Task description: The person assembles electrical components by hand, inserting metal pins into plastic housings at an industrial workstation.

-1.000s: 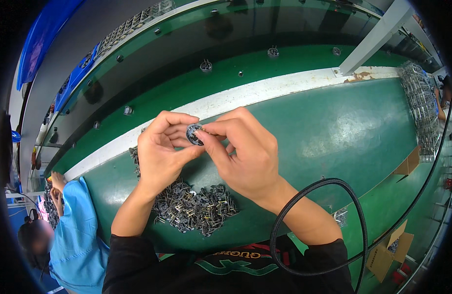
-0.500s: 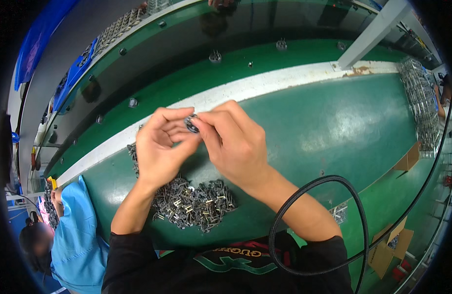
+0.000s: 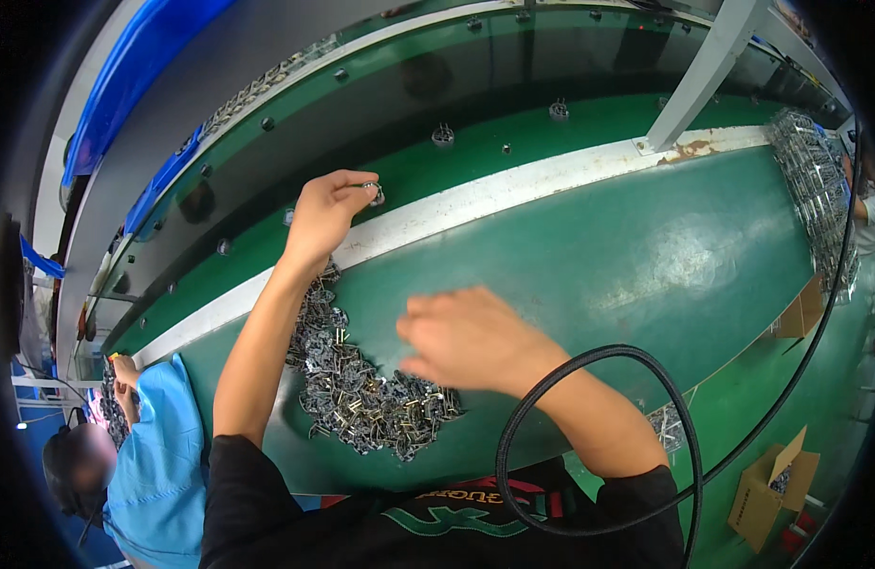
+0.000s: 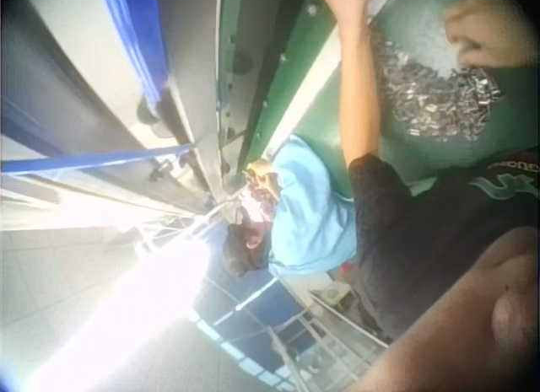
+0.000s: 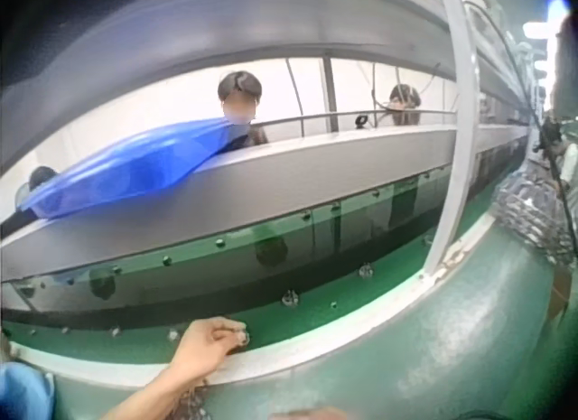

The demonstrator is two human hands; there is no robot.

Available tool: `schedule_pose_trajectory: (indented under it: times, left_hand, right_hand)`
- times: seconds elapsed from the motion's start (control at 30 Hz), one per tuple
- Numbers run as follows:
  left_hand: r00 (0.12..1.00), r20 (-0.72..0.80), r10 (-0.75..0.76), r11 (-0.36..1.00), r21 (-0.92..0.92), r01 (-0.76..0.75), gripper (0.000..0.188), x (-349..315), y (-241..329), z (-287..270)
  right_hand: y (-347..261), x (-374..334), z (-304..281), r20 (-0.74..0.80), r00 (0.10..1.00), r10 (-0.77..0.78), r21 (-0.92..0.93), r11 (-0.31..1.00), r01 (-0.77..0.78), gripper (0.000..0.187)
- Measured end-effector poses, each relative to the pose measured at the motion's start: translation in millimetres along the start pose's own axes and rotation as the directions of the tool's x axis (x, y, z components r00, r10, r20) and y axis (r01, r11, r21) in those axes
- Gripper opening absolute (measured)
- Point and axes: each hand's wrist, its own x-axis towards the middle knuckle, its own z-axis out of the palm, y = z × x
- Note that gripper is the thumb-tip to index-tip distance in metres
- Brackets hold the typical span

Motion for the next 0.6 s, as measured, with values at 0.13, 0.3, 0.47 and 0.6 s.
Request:
schedule_pose_trajectory:
  times: [0.13,0.3,0.47,0.6]
  left_hand:
    - [0.986,-0.081,0.145,0.956,0.267,-0.119,0.021,42.4,-32.9,-0.9]
    - [0.866,-0.132,0.483,0.639,0.73,-0.244,0.02,53.9,-50.8,4.8]
    - [0.917,-0.056,0.394,0.625,0.748,-0.223,0.022,57.0,-40.1,-2.0]
    - [0.926,-0.104,0.362,0.607,0.781,-0.149,0.033,87.4,-19.7,-22.8]
  right_hand:
    - [-2.6,2.1,12.9,0.238,0.971,0.014,0.105,0.994,-0.041,0.03]
    - [13.2,1.6,19.5,0.156,0.978,-0.137,0.357,0.931,0.074,0.022]
    - [23.9,7.5,8.5,0.264,0.957,-0.121,0.527,0.849,-0.038,0.016]
    - [25.1,3.0,5.3,0.264,0.964,-0.037,0.502,0.859,-0.104,0.014]
